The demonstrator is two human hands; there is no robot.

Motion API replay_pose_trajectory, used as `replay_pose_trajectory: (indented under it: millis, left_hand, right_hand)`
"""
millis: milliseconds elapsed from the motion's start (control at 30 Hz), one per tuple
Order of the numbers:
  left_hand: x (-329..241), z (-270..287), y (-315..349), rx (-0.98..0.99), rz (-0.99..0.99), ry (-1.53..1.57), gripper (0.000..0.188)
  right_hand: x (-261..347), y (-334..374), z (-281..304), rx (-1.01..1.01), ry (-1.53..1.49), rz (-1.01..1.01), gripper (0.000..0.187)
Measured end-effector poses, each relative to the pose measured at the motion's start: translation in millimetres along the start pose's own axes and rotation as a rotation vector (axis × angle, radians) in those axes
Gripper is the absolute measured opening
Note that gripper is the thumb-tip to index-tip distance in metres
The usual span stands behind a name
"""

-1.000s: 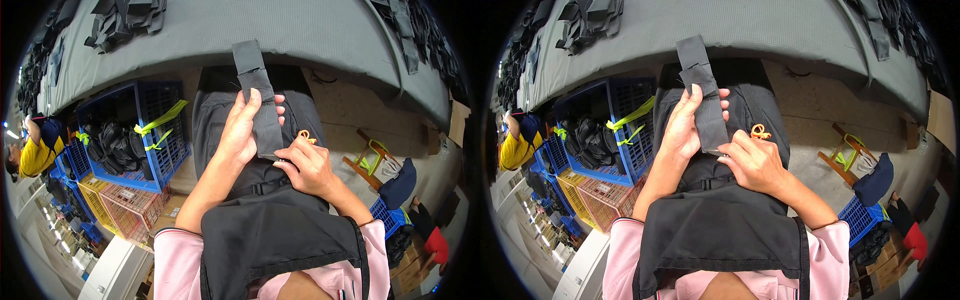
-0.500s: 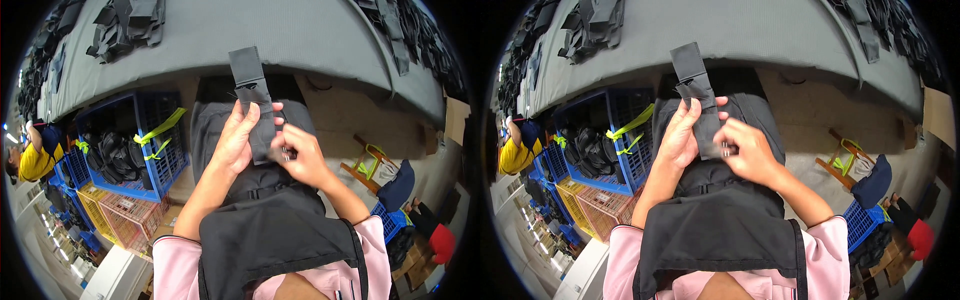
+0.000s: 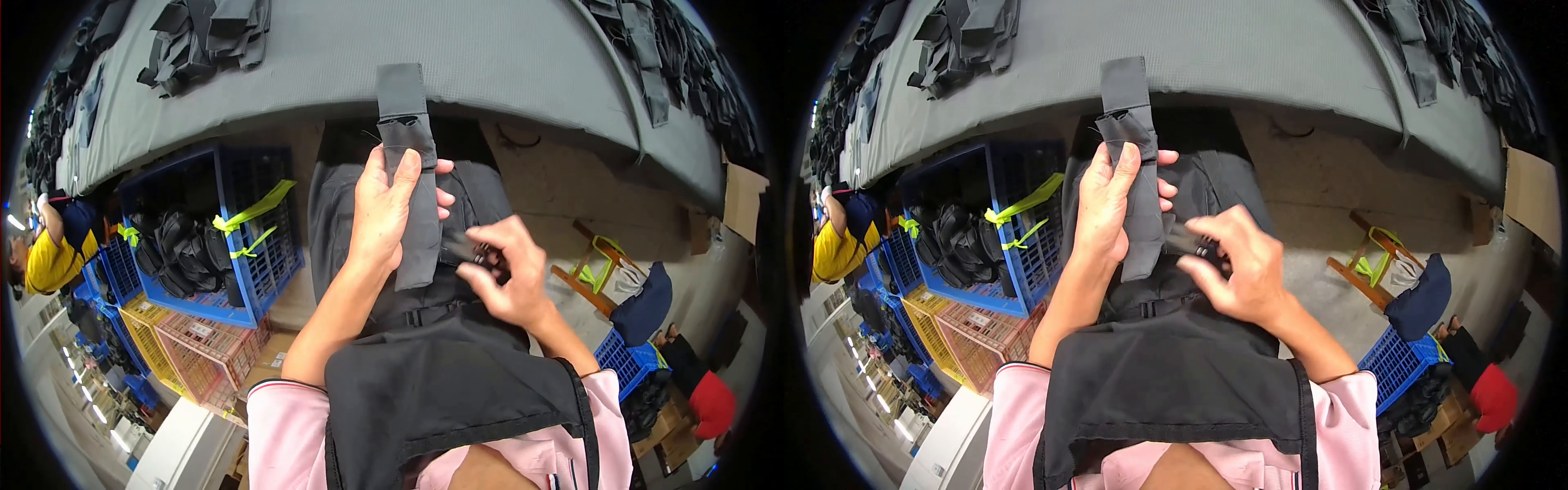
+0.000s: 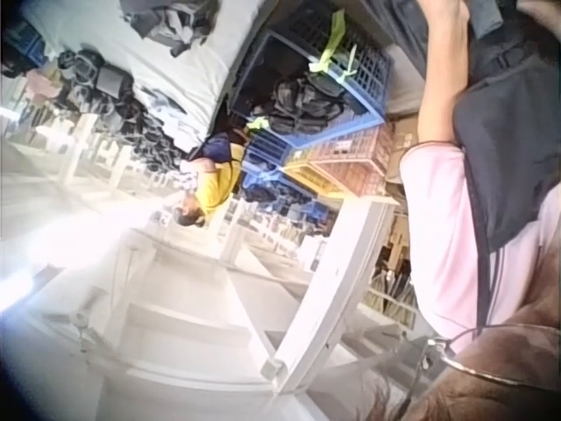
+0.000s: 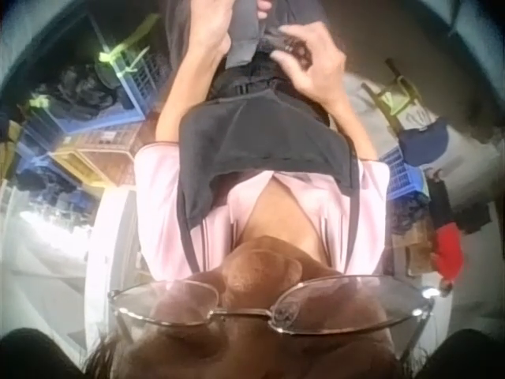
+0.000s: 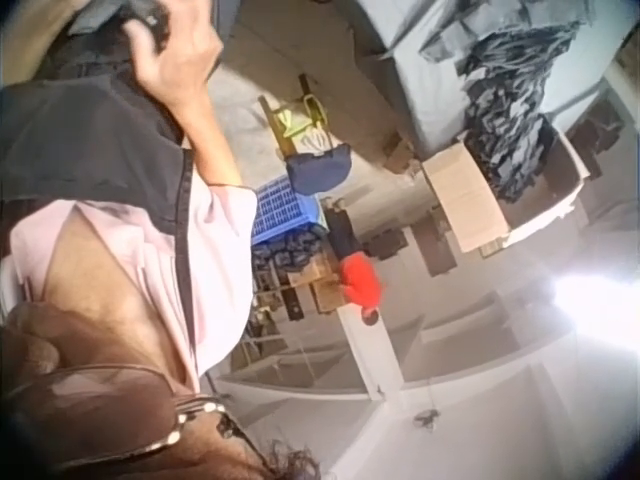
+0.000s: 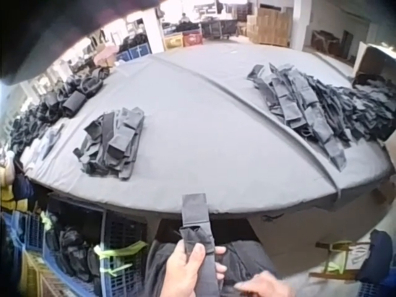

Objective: Using a small handheld tool to trim excess threads or material from grey fabric strips at an industrial workstation.

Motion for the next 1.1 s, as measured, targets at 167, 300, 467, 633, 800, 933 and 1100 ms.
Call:
replay_pose_trajectory:
  millis: [167, 300, 467, 633, 800, 933, 1100]
  left_hand:
    - [3.0, -2.3, 2.3, 0.019, 0.021, 0.002, 0.035]
    - [2.4, -4.8, 2.7, 0.038, 0.014, 0.0, 0.033]
    - [6.1, -4.4, 4.2, 0.034, 0.032, 0.001, 0.035]
    - [11.3, -6.5, 6.2, 0.046, 0.011, 0.026, 0.038]
    - [9.3, -4.5, 5.4, 0.028, 0.016, -0.008, 0.03]
    - [9.3, -5.7, 5.8, 0.023, 0.028, 0.003, 0.03]
    - [10.5, -6.2, 7.0, 0.039, 0.039, 0.007, 0.029]
  right_hand:
    - [1.3, -6.5, 3.0, -0.024, 0.306, 0.122, 0.036]
    - [6.3, -6.0, 2.0, -0.009, 0.403, 0.187, 0.035]
    - [5.3, -7.0, -1.9, 0.005, 0.389, 0.197, 0.034]
    - [-20.2, -5.8, -13.4, 0.085, -0.76, -0.454, 0.022]
    - [-14.3, -0.9, 9.0, -0.004, -0.112, -0.16, 0.024]
    - [-4.7, 2.3, 6.3, -0.049, 0.22, 0.093, 0.029]
    - [4.8, -0.8, 1.5, -0.025, 0.32, 0.196, 0.031]
Point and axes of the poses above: each hand's wrist, its own y-axis away from the middle knuckle, its own z-axis out of the back of the hand, x = y × z, the point moved 5 cm from there along -y, towards the middle knuckle, and after that the axes turned 8 degrees about -z, right-handed, at the moved point
